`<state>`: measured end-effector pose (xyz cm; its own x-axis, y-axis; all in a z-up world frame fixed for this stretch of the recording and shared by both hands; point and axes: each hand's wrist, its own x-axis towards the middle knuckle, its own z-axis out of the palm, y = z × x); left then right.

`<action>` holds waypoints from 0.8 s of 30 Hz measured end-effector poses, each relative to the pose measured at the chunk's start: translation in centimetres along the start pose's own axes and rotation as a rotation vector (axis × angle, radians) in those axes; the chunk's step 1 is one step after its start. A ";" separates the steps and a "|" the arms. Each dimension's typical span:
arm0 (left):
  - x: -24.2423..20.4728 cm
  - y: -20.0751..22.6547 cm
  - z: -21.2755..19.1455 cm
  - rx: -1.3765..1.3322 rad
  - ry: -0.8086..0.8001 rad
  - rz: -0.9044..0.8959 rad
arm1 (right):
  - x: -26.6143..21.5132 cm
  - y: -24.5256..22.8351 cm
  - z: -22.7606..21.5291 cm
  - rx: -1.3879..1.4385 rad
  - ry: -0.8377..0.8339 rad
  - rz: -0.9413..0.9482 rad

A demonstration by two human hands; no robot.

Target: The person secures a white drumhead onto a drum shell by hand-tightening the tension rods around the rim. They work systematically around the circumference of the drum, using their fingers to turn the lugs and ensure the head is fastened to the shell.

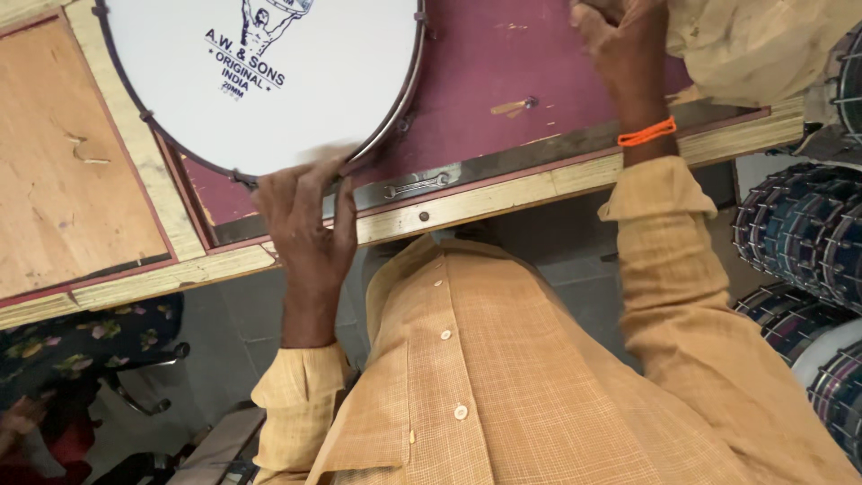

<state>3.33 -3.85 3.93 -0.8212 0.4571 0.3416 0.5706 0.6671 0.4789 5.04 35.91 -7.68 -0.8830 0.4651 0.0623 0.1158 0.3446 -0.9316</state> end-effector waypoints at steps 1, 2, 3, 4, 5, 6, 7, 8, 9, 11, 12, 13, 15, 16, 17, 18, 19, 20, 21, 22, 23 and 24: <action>-0.1 0.2 0.0 -0.028 0.000 -0.008 | -0.4 -0.9 0.3 0.048 -0.055 -0.051; -0.2 0.4 0.1 -0.057 -0.005 -0.019 | -1.3 -2.0 1.1 0.097 -0.111 -0.096; -0.3 0.6 0.2 -0.086 -0.009 -0.030 | -2.2 -3.1 2.5 0.082 -0.195 -0.197; -0.2 0.7 0.4 -0.075 -0.007 -0.027 | -2.8 -4.3 3.9 0.066 -0.278 -0.305; 0.1 0.8 0.7 -0.064 -0.005 -0.024 | -4.4 -5.6 5.4 0.109 -0.314 -0.279; 0.3 0.8 0.8 -0.048 -0.004 -0.024 | -6.0 -6.9 6.9 0.157 -0.353 -0.251; 0.6 0.9 1.1 -0.036 0.003 -0.016 | -6.5 -7.9 8.0 0.174 -0.352 -0.249; 0.8 0.9 1.3 -0.024 0.005 -0.009 | -6.9 -8.6 8.9 0.194 -0.350 -0.244; 1.1 0.8 1.5 -0.012 0.006 -0.002 | -7.2 -9.1 9.6 0.213 -0.348 -0.238; 1.5 0.6 1.8 -0.016 -0.004 -0.013 | -7.3 -9.5 10.6 0.301 -0.325 -0.219; 1.8 0.5 2.1 -0.024 -0.006 -0.015 | -7.1 -9.5 10.9 0.341 -0.311 -0.213; 2.2 0.3 2.4 -0.032 -0.001 -0.014 | -7.0 -9.5 11.1 0.301 -0.299 -0.233; 2.5 0.0 3.0 -0.046 0.006 -0.019 | -7.2 -9.5 11.6 0.224 -0.280 -0.266; 2.6 -0.2 3.3 -0.044 0.003 -0.006 | -7.2 -9.4 11.8 0.193 -0.258 -0.285; 2.6 -0.2 3.5 -0.041 -0.001 0.006 | -7.3 -9.4 12.0 0.162 -0.236 -0.303; 2.7 -0.4 3.6 -0.038 -0.002 0.021 | -7.3 -9.4 12.1 0.131 -0.213 -0.324; 2.7 -0.4 3.7 -0.043 -0.003 0.017 | -7.3 -9.4 12.3 0.125 -0.207 -0.314; 2.8 -0.5 3.8 -0.048 -0.005 0.013 | -7.4 -9.3 12.4 0.118 -0.200 -0.301; 2.8 -0.5 3.9 -0.053 -0.008 0.009 | -7.5 -9.3 12.5 0.112 -0.193 -0.289; 2.8 -0.5 3.9 -0.071 -0.003 0.010 | -7.4 -9.2 12.5 0.096 -0.195 -0.299; 2.8 -0.4 3.9 -0.089 0.002 0.010 | -7.3 -9.1 12.4 0.080 -0.196 -0.310; 2.7 -0.4 3.8 -0.105 0.005 0.008 | -7.3 -9.1 12.4 0.066 -0.200 -0.318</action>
<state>0.81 -0.63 1.60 -0.8165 0.4591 0.3500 0.5754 0.5977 0.5583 4.81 19.29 -4.12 -0.9421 0.1731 0.2873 -0.2024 0.3898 -0.8984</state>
